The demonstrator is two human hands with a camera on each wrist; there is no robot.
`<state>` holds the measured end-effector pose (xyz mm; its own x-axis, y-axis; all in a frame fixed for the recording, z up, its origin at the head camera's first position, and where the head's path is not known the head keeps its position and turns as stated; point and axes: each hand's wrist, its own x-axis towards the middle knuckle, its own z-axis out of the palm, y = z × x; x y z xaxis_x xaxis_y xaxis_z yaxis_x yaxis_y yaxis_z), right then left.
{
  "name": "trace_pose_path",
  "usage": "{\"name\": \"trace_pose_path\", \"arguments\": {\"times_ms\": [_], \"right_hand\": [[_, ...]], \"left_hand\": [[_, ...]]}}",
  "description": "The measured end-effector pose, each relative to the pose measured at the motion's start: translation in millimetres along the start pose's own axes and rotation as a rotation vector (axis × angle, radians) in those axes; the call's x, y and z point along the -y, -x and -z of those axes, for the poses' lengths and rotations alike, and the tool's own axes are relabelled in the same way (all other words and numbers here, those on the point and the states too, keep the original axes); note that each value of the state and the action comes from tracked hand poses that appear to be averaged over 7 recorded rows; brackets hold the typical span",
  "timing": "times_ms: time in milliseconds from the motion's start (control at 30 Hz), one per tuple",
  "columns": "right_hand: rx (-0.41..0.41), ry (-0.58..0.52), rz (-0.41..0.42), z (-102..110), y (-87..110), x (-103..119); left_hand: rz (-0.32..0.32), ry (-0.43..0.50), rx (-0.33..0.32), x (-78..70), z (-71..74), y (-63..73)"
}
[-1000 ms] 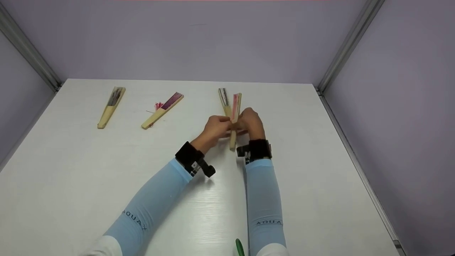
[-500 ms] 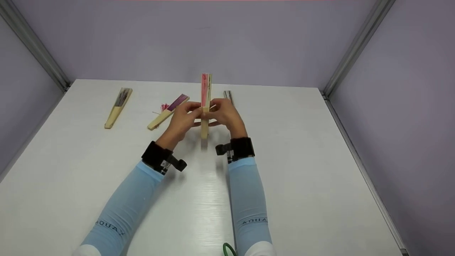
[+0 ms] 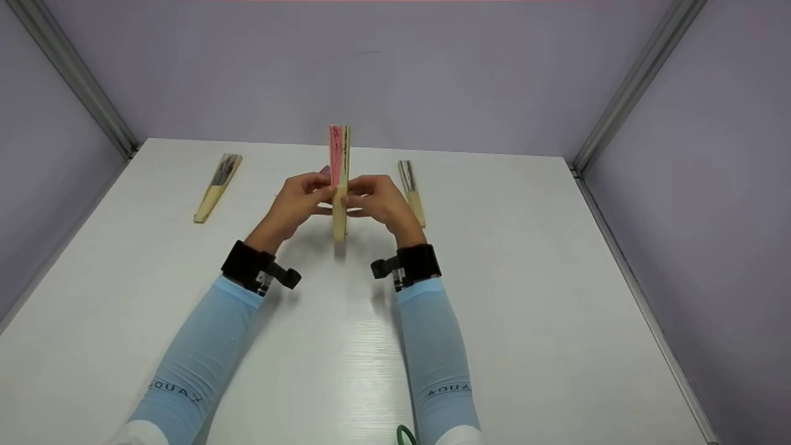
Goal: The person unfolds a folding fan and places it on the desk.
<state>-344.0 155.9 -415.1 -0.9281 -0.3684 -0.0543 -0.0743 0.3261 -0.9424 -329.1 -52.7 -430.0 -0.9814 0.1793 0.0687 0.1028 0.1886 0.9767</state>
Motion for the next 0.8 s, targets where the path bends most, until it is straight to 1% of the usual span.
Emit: {"name": "trace_pose_path", "arguments": {"times_ms": [33,100,167,300,500,600,800], "right_hand": [[-0.011,-0.009,-0.002,0.3,-0.1,0.3],[-0.028,-0.023,0.006,0.3,-0.6,0.1],[-0.039,-0.032,0.023,0.5,-1.0,-0.8],[-0.058,-0.055,0.04,1.6,-0.7,-1.7],[-0.09,-0.115,0.027,1.0,-0.9,-3.7],[-0.104,-0.136,0.024,0.5,-2.2,-4.1],[-0.13,-0.159,0.005,1.8,-3.2,-5.1]], "left_hand": [[-0.005,-0.006,-0.008,-0.1,-0.8,-0.2],[-0.01,0.008,-0.003,0.9,-1.4,-1.0],[-0.017,0.04,0.009,1.4,-1.2,-0.9],[-0.007,0.099,0.036,1.3,-1.8,0.0],[-0.002,0.113,0.045,1.6,-4.5,-1.1],[0.001,0.137,0.025,1.6,-5.1,-2.9],[0.027,0.196,-0.015,2.1,-6.4,-4.5]]}}
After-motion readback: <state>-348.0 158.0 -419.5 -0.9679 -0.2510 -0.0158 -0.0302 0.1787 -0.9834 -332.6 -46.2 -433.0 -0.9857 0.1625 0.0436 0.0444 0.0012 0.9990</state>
